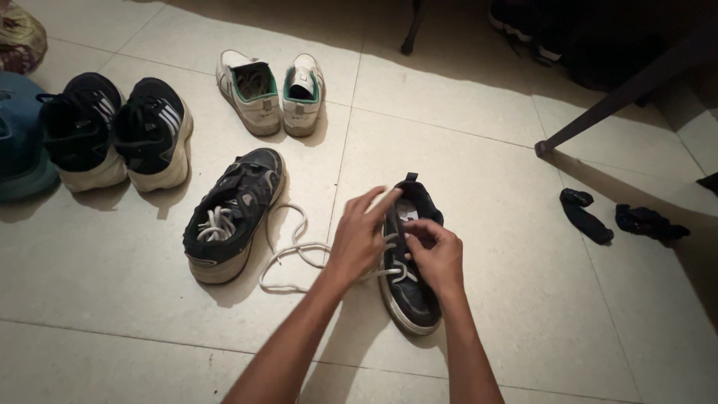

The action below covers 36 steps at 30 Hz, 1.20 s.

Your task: The person removes a white shoelace from a dark sneaker and then re-laces the same shoe by threading the lace through the eyelets and tying it. Other shoes remain on the floor nearby.

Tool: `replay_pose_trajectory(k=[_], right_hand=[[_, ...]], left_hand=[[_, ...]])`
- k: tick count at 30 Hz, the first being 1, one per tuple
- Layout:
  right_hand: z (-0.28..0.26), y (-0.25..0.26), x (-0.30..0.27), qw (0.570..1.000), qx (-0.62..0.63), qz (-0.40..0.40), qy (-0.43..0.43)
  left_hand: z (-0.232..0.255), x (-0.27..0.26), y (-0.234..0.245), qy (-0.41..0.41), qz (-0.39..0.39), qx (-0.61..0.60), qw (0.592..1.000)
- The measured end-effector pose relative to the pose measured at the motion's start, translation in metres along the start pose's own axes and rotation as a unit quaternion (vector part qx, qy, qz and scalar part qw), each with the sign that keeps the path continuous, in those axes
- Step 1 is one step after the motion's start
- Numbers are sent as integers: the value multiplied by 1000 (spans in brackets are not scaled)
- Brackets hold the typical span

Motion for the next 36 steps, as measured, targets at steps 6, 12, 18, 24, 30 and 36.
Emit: replay_pose_trajectory(k=[6, 12, 18, 24, 30, 36], right_hand=[[-18, 1, -1, 998, -19, -3, 53], [-11, 15, -1, 996, -13, 18, 81], [24, 13, 1, 992, 100, 61, 44], [-16, 132, 8, 963, 72, 258, 17], [-42, 57, 38, 998, 48, -22, 46], [-39, -36, 10, 976, -192, -90, 42]], left_hand=[[-28, 17, -50, -7, -248, -35, 968], [-36, 11, -58, -26, -254, -30, 966], [-35, 14, -59, -36, -236, -45, 970], [-64, -7, -25, 54, -231, -159, 958], [-54, -1, -34, -7, -241, -104, 965], [-70, -5, -28, 39, -208, -215, 953]])
Point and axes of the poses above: each hand's wrist, its own x-axis towards the middle knuckle, its own y-axis out of the back of the hand, z = x × y, the point moved 10 cm from there along x, towards the middle knuckle, and after that the axes turned 9 degrees about -z, right-handed, at the moved point
